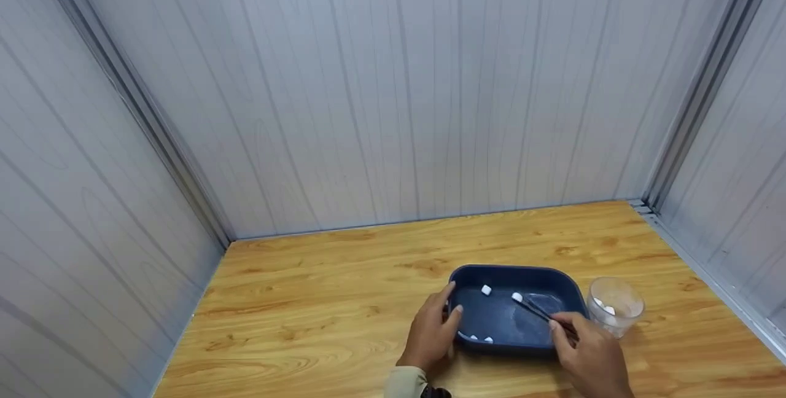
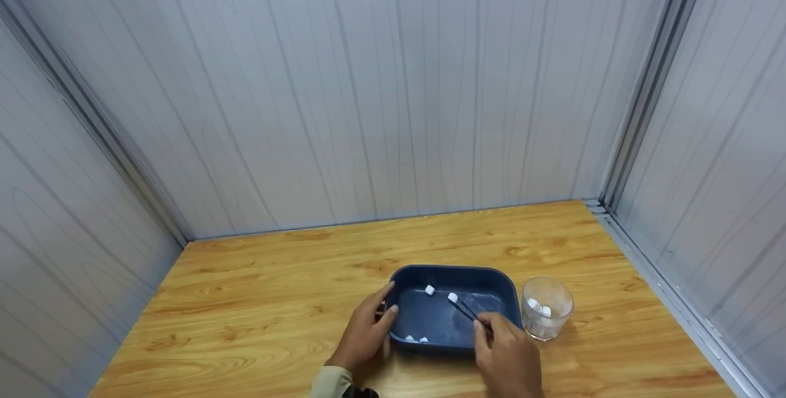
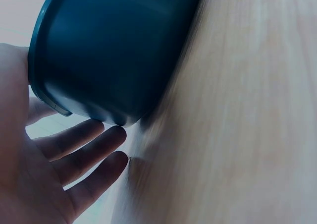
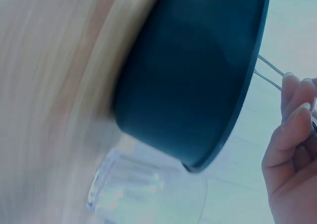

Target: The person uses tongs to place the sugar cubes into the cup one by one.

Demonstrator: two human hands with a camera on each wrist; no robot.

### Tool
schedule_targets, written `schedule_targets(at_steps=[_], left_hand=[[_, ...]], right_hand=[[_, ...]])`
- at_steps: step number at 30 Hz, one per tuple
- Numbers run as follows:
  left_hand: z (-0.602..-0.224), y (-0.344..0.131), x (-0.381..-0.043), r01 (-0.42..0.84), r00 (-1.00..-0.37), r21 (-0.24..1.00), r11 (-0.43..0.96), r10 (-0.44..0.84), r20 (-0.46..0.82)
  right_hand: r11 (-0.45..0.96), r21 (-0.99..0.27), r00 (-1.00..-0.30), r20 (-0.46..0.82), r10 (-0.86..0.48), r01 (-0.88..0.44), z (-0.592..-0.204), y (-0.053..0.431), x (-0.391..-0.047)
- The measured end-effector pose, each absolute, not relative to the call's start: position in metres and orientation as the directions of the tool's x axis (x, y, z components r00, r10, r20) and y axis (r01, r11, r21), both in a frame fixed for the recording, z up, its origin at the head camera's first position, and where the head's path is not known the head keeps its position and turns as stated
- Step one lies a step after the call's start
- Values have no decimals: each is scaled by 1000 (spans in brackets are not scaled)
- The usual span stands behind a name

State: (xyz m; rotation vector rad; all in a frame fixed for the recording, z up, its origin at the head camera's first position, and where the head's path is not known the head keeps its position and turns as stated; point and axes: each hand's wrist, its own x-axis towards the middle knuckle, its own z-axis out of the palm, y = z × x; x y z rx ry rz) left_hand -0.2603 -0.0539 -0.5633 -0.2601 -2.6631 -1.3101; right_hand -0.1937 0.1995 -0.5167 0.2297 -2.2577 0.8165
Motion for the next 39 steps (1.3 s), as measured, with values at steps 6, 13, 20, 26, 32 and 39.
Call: schedule_targets(at_steps=[6, 13, 20, 26, 32, 39], left_hand=[[-562, -52, -260, 205, -977, 777, 595, 78, 197], [-563, -52, -260, 193, -979, 782, 593, 68, 190], [-564, -52, -261, 203, -977, 779, 594, 68, 203], [-564, -52, -261, 211, -975, 777, 593, 75, 208], [-564, -53, -261, 215, -975, 775, 595, 84, 206], [-565, -53, -261, 206, -977, 781, 590, 80, 197]], right_hand=[[787, -481, -698, 710, 92, -386, -514, 209, -190], [780, -520, -696, 701, 157, -348, -508, 215, -189], [782, -584, -721, 636, 275, -217, -500, 224, -185], [774, -613, -712, 614, 341, -157, -498, 237, -181], [770, -589, -627, 702, 337, -246, -502, 253, -179], [758, -622, -611, 682, 401, -196, -502, 262, -176]])
